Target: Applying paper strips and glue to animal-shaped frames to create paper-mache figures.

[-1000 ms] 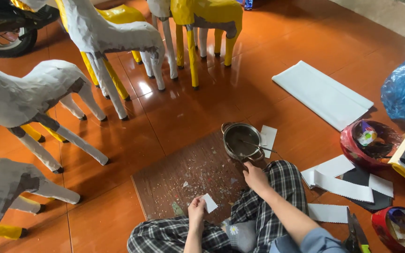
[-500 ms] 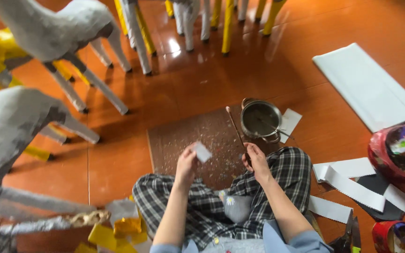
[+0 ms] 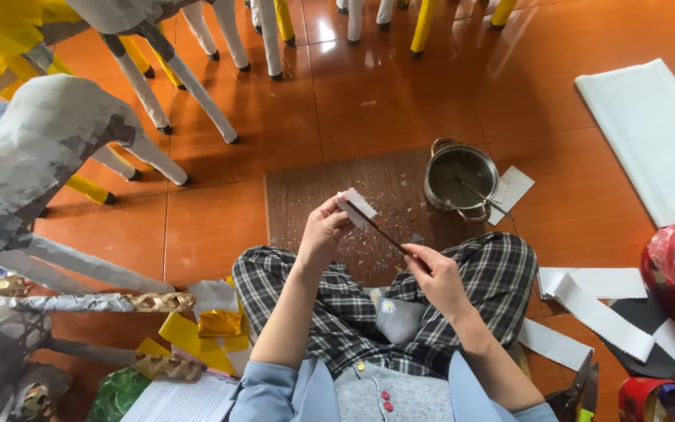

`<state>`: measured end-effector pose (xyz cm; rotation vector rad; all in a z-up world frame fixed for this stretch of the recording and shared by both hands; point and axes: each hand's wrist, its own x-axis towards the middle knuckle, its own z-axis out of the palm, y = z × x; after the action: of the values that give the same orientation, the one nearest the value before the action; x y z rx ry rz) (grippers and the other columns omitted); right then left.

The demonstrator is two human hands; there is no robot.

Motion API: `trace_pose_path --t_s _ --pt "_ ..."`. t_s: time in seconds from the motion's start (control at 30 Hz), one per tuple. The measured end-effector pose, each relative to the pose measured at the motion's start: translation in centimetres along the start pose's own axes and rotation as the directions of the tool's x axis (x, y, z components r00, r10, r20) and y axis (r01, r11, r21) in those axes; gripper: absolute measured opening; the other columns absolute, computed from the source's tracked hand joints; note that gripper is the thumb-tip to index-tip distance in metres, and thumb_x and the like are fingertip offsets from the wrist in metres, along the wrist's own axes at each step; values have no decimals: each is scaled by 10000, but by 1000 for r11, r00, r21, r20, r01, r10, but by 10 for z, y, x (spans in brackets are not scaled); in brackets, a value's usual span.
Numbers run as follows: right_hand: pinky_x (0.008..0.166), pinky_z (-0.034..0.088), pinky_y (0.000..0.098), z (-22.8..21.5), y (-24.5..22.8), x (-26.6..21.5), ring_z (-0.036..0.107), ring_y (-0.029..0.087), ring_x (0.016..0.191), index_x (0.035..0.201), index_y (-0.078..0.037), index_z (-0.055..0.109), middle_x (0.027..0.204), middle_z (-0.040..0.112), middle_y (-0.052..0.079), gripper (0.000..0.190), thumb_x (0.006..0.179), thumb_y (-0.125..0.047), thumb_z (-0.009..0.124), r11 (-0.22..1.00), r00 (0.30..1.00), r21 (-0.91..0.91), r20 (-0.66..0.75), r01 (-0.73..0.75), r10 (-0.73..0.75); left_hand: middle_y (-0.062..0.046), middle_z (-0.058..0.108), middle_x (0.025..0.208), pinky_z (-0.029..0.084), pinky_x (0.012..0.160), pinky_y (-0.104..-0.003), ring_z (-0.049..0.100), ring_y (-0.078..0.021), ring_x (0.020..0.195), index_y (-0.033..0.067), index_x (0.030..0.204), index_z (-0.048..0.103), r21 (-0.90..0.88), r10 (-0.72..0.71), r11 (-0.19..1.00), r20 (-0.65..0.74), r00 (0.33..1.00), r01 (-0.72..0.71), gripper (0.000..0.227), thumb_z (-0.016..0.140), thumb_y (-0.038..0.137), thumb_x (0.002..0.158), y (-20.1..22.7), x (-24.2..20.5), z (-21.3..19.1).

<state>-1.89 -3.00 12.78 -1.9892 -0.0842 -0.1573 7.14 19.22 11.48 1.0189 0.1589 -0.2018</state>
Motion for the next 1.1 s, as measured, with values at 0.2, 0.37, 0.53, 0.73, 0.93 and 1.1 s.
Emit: trace_pose_path --t_s 0.2,0.37,0.53,0.73,0.93,1.1 --pt "646 584 338 -5 -14 -6 730 237 765 1013 -112 772 834 743 103 192 852 -56 684 995 996 -34 5 91 -90 -89 623 918 619 732 -337 661 -140 808 -11 1320 569 -159 15 987 -65 998 -25 434 538 20 889 -17 22 -35" --pt "667 582 353 -10 -9 -16 736 246 780 1020 -87 770 857 753 127 196 862 -44 664 999 999 -4 30 43 -43 -211 665 1144 619 736 -311 721 -208 868 -39 1313 543 -213 50 975 -87 995 -68 404 522 -4 911 -23 27 -43" --pt "691 577 378 -14 1 -16 729 286 856 1038 -88 762 910 754 144 197 871 -59 661 998 999 -44 16 37 -36 -241 633 1225 586 800 -513 673 -360 1016 -22 1293 548 -257 54 963 -101 993 -79 370 514 -7 926 -5 15 -26" --pt "729 576 371 -11 -2 -15 726 286 892 1027 -98 761 931 756 132 194 864 -54 666 995 997 -65 38 73 -70 -204 657 1199 623 764 -432 696 -330 978 1 1262 573 -204 66 975 -126 990 -91 368 559 0 894 -13 16 -31" --pt "627 572 338 -8 -15 -3 718 266 767 1056 -88 745 826 722 127 188 903 -58 641 988 993 -113 -43 101 -106 -198 670 1160 611 771 -419 705 -329 956 38 1318 559 -107 25 994 -43 999 -30 398 492 10 927 -46 21 -48" --pt "533 543 317 1 -11 -1 692 237 676 1056 -89 741 762 690 113 180 908 -57 643 984 989 -113 -30 137 -142 -183 677 1173 622 740 -374 719 -298 932 78 1308 577 -115 -22 993 -29 999 18 401 519 26 915 -29 2 -24"
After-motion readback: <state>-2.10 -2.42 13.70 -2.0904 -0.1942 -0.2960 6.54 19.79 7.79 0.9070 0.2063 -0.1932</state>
